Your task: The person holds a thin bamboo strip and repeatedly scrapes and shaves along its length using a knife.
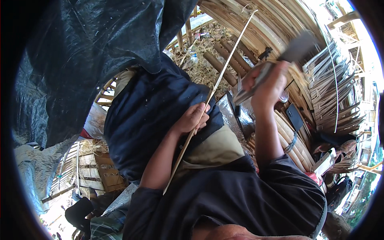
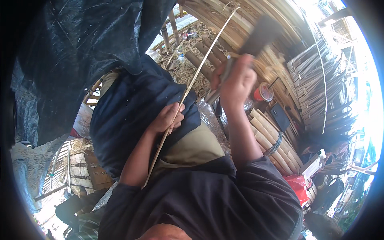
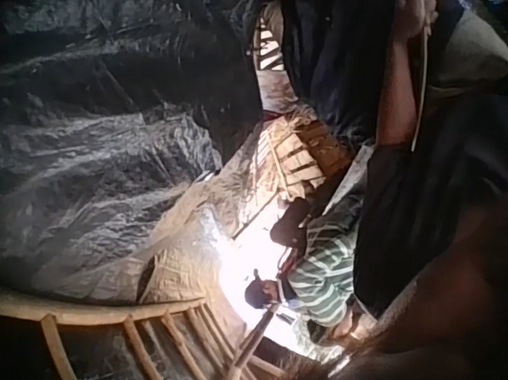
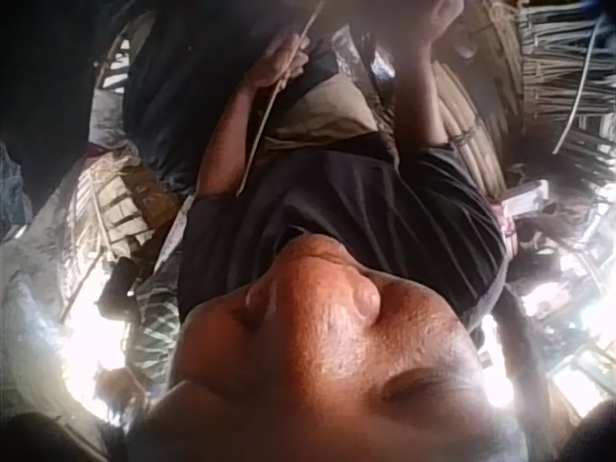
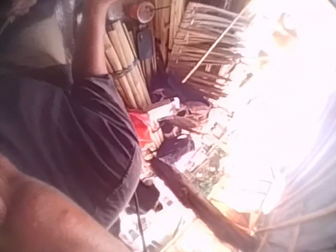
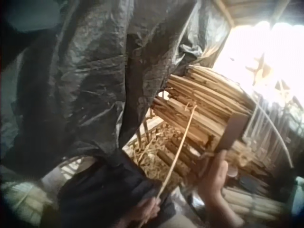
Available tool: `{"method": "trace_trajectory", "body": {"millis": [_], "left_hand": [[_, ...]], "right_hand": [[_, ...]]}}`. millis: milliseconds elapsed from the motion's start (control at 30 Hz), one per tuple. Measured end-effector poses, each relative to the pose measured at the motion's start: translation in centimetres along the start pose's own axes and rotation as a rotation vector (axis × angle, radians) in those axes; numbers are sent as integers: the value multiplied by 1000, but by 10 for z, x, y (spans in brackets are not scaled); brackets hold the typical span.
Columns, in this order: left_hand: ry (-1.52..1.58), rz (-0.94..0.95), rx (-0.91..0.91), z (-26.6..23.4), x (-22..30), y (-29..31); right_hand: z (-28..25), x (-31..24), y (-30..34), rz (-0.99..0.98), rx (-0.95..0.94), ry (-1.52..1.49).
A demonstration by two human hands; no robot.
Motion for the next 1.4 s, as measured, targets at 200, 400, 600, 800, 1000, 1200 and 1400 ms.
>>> {"method": "trace_trajectory", "body": {"millis": [200, 400, 600, 800, 1000, 1200, 1400], "left_hand": [[2, -68, -4, 12, 7, -1], [-16, -27, 2, 2, 2, 2], [45, -36, -22, 2, 5, 4], [-22, 33, 5, 1, 3, -2], [-28, 5, 19, 1, 1, -1], [-57, 13, 32, 3, 1, 0], [-65, -8, 33, 3, -2, 1]], "right_hand": [[-7, 37, -24, -279, 98, 525], [21, 134, -38, 307, -516, 868], [-13, 137, -65, 426, -441, 912], [-43, 179, -133, 421, -444, 1112], [-45, 191, -129, 465, -564, 1137], [-52, 202, -112, 556, -572, 896], [-58, 193, -93, 655, -524, 740]]}}
Point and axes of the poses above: each hand's wrist, its own y-axis away from the middle knuckle, its own z-axis out of the palm, x = y × z, the point moved 9 cm from there along -y, towards the middle knuckle, and after that the axes turned 6 degrees about -z, right-handed, at the moved point
